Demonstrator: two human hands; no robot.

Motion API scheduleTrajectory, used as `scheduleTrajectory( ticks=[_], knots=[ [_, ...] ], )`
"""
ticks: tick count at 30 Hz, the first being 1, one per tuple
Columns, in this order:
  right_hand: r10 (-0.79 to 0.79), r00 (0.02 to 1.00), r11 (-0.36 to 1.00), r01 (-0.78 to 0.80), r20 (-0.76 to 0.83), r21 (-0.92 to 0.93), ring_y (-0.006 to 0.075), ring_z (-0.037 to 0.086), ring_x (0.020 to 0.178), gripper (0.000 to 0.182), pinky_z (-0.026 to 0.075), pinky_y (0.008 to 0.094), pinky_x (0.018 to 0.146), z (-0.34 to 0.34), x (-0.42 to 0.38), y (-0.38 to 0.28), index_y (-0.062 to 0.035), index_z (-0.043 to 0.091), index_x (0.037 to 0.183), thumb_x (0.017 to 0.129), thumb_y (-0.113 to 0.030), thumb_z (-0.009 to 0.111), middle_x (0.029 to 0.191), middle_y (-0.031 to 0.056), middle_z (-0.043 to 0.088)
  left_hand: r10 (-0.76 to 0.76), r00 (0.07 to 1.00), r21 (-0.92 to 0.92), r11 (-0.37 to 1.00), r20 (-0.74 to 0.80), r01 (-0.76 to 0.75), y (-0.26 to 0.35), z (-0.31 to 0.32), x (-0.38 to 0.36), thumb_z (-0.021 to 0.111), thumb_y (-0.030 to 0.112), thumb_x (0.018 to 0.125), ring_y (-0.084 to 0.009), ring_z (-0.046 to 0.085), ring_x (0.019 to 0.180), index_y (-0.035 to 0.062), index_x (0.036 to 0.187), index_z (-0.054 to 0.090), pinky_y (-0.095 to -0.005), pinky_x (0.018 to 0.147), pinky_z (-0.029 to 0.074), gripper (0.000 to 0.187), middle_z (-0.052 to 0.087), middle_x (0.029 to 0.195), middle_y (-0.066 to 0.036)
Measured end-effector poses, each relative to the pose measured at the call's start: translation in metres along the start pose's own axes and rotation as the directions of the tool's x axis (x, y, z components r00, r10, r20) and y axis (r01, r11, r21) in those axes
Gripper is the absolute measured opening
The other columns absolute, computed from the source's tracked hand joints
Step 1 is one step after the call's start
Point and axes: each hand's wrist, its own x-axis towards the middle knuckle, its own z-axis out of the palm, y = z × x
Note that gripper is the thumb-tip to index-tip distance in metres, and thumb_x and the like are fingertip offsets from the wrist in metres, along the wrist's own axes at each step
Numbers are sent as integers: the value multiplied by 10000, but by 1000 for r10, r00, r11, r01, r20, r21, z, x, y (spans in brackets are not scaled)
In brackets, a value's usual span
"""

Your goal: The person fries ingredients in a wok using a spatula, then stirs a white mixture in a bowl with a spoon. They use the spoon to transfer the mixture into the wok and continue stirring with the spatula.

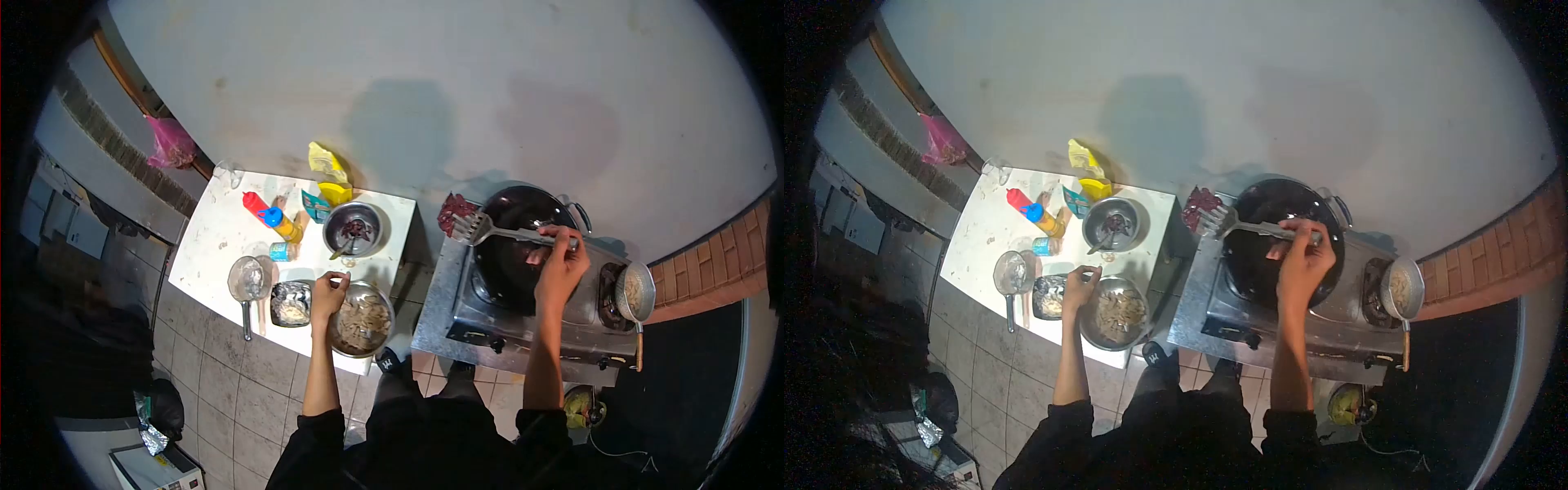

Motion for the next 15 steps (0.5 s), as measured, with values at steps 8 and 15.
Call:
scheduleTrajectory(
  ticks=[8, 15],
  knots=[
    [96, 990, 995, -93, 102, -29, 113, 563, 489, 156, 482, 250, 487, 128, -44, 89, 49, 535, 899, 965, -74, 465, 855, 121, 648, -121, 990, -103, 988, -77, 113, -68, -9, 57, 689, 330, 835, -264, 676, 747, 17, 1052, 598, -355, 674, 506, 392, 692, 839, -176],
    [18, 983, 988, 11, 181, -157, 108, 578, 524, 92, 483, 238, 504, 193, -82, 191, 37, 555, 915, 940, -35, 503, 826, 101, 643, -189, 982, -76, 979, -13, 188, -91, 22, 91, 665, 299, 843, -373, 665, 865, 26, 1113, 461, -424, 769, 500, 435, 685, 881, -211]
  ],
)
